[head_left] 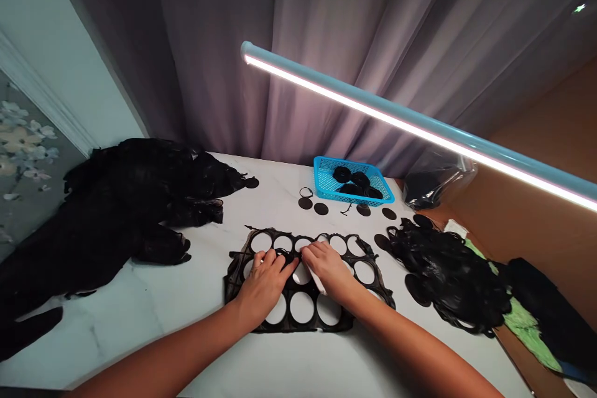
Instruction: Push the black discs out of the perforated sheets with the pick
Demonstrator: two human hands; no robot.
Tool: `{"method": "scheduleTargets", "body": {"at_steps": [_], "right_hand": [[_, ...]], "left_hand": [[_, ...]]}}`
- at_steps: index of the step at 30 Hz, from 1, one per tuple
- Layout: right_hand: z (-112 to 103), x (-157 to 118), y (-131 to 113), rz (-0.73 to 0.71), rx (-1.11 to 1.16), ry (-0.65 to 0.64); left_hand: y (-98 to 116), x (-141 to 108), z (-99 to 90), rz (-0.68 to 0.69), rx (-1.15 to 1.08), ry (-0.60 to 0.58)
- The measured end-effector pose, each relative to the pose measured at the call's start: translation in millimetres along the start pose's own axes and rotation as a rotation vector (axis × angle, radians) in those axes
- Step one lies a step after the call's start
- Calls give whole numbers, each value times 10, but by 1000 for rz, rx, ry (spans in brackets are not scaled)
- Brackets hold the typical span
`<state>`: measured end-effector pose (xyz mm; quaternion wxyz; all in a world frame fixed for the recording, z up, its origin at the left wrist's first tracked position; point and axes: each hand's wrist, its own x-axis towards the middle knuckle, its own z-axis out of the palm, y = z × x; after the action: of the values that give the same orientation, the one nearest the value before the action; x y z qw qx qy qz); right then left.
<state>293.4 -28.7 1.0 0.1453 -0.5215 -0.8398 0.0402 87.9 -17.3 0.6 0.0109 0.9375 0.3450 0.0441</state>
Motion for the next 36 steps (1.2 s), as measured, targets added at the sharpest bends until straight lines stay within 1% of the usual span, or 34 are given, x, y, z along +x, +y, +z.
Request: {"method": "scheduleTargets", "body": {"at_steps": [1,2,3,5,7,8,10,11,13,14,15,17,18,20,22,24,25,26,27,30,32,34,36], "right_hand": [[-38,40,104,27,-43,20],[-87,87,239,88,-72,55],[-145,138,392,179,-90,110],[-268,235,697,412,-112,234],[-360,311,898,529,-15,339],[-383,340,934,544,86,367],[-376,382,869,517,346,364],[-349,396,780,496,476,336],[-269,414,538,440,683,248],[-220,418,406,408,755,200],[-170,418,280,372,808,154],[-68,405,70,296,866,74],[-19,393,-8,266,873,46],[71,366,-107,225,863,20],[142,342,-148,215,842,24],[186,328,-153,218,830,36],[199,325,-149,223,825,40],[206,325,-143,226,820,41],[208,326,-138,226,814,40],[203,329,-131,217,771,35],[203,315,-146,186,695,28],[213,282,-180,126,578,21],[228,248,-215,31,436,2]], "left_hand": [[5,-4,3,0,-5,3],[10,-6,8,-2,-18,7],[12,-7,13,-7,-42,10],[-1,4,13,-30,-136,20],[-60,33,-22,-94,-346,62],[-115,52,-61,-162,-492,107],[-279,83,-184,-345,-775,221],[-382,89,-264,-437,-858,279],[-596,70,-436,-535,-950,349],[-690,46,-514,-630,-1106,410],[-765,15,-576,-706,-1210,457],[-840,-60,-634,-776,-1283,519],[-837,-98,-626,-764,-1248,504],[-764,-162,-544,-671,-1083,400],[-637,-201,-409,-511,-823,258],[-500,-214,-272,-317,-479,140],[-439,-213,-215,-245,-320,90],[-386,-210,-167,-197,-203,48],[-342,-207,-129,-173,-131,21],[-266,-205,-61,-167,-88,8],[-252,-215,-34,-162,-76,14],[-251,-227,-11,-155,-68,22],[-255,-236,7,-137,-59,25]]}}
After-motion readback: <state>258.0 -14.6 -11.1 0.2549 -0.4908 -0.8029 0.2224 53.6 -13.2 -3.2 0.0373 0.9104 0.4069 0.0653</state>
